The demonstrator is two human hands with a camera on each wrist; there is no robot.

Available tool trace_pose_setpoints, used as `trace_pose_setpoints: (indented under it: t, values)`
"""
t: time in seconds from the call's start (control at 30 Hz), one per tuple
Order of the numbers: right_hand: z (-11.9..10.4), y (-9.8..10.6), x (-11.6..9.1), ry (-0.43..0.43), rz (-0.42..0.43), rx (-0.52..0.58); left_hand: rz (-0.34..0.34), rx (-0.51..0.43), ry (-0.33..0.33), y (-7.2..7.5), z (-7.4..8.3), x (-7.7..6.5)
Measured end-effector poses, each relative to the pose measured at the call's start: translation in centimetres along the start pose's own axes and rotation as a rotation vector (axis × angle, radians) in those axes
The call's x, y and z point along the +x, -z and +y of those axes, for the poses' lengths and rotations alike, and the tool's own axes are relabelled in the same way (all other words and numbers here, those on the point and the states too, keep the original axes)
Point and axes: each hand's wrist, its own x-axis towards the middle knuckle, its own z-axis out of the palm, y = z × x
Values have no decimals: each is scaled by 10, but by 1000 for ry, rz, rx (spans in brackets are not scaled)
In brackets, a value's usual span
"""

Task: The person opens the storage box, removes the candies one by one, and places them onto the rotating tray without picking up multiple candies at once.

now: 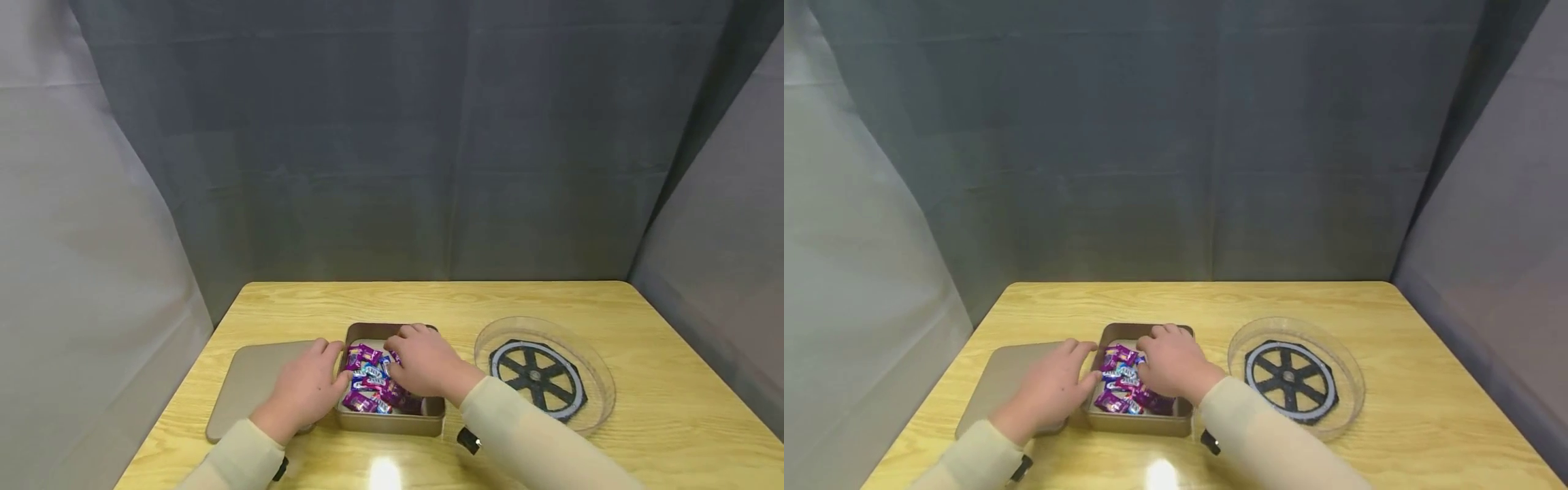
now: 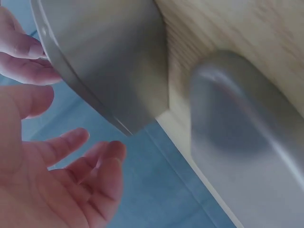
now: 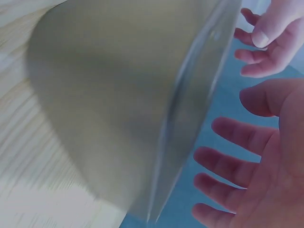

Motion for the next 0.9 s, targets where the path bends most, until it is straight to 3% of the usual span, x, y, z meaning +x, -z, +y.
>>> trace_pose_setpoints:
  t: [0.3,0.5,0.7,0.9]
  values:
    - [33,5,-41,-45,18,58,23,26,-148,-1,27,4]
    - [46,6,-63,-111,23,82,0,18,-215,-3,40,8]
    - [52,7,-77,-149,33,69,-51,25,-250,-9,47,12]
    - [55,5,-80,-144,45,79,-82,44,-234,-13,46,13]
